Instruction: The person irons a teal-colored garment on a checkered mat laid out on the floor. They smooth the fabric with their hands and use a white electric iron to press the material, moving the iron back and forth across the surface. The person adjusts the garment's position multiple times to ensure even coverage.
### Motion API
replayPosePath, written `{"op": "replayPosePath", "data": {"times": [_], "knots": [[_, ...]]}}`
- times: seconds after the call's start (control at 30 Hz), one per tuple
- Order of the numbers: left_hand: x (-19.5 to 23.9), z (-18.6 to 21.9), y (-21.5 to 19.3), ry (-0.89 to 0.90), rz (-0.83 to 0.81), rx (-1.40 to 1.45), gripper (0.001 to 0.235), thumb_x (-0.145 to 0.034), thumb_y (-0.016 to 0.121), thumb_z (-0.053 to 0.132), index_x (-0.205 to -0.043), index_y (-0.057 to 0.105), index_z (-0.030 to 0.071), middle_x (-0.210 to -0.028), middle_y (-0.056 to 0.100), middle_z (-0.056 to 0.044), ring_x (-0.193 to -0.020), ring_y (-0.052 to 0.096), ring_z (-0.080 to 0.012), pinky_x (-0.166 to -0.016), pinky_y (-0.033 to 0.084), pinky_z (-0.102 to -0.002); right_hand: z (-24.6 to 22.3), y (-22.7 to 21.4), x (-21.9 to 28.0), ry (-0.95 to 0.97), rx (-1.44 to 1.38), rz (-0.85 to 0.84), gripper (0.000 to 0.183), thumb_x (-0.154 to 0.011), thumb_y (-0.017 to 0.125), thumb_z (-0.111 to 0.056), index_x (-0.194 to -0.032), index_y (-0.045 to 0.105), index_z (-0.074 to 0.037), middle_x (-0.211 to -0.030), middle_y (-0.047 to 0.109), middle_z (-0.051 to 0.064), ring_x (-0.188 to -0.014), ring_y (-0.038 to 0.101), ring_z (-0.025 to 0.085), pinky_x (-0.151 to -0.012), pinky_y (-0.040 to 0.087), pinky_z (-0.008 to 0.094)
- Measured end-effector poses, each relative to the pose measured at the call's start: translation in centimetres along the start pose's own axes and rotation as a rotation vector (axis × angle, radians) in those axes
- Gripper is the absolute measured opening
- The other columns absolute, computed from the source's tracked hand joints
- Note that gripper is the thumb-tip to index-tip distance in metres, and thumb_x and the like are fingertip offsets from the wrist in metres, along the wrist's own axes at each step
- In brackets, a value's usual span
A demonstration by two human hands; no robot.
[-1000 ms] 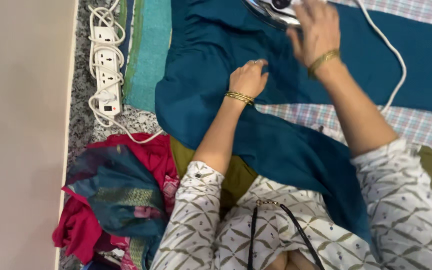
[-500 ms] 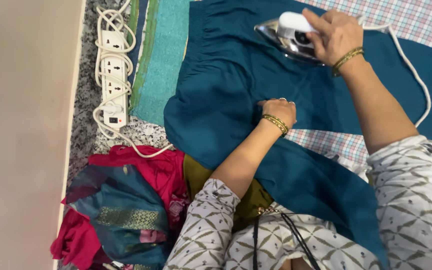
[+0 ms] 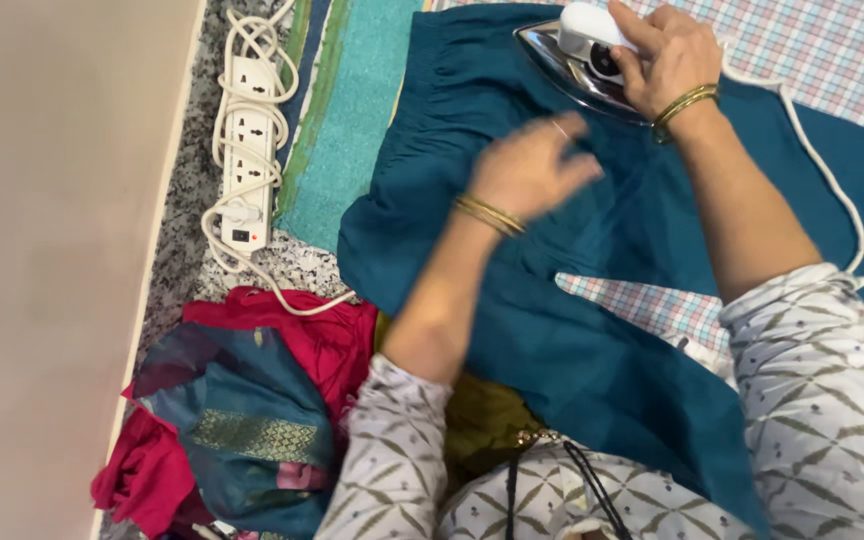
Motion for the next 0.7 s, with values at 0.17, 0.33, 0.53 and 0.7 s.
{"op": "replayPosePath", "data": {"times": [0.17,0.33,0.53,0.7], "knots": [[-3.7,-12.3,-9.2,-0.19,0.468,-0.274,0.063,-0.092,0.074,0.045,-0.133,0.059,0.0,-0.129,0.066,-0.024,-0.119,0.063,-0.0416,-0.102,0.053,-0.046,0.1,1.1,-2.1,-0.03,0.034,0.022,0.038,-0.097,0.078,-0.022,-0.135,0.073,-0.02,-0.108,0.07,0.01,-0.096,0.065,0.032,-0.079,0.049,0.045],[-3.3,-20.4,-7.8,-0.788,0.169,-0.31,0.063,-0.082,0.077,0.054,-0.118,0.061,0.004,-0.126,0.062,-0.02,-0.121,0.056,-0.0397,-0.093,0.048,-0.058,-0.7,3.0,-4.6,-0.048,-0.038,0.008,0.037,-0.098,0.077,-0.021,-0.135,0.074,-0.019,-0.104,0.07,0.01,-0.098,0.065,0.033,-0.081,0.047,0.047],[-2.7,-23.4,-5.6,-0.83,0.511,-0.262,0.014,-0.089,0.07,0.036,-0.094,0.075,0.024,-0.098,0.079,-0.002,-0.101,0.072,-0.0302,-0.087,0.052,-0.056,-1.3,6.3,-6.3,-0.094,-0.006,0.062,0.019,-0.097,0.079,-0.029,-0.114,0.08,-0.019,-0.099,0.074,0.008,-0.09,0.067,0.031,-0.077,0.05,0.045],[-2.5,-23.2,-5.7,-0.715,0.559,-0.244,0.02,-0.089,0.068,0.041,-0.089,0.074,0.023,-0.091,0.079,-0.001,-0.095,0.073,-0.0296,-0.08,0.053,-0.054,-1.3,9.5,-7.5,0.047,0.039,-0.029,0.022,-0.1,0.074,-0.04,-0.1,0.083,-0.02,-0.074,0.072,0.011,-0.061,0.067,0.032,-0.052,0.049,0.046]]}}
Point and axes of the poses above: each hand's wrist, its own x-axis away from the middle knuckle, its own y-axis out of the palm, z = x × y, the point moved 4 cm from there along -x, towards the middle knuckle
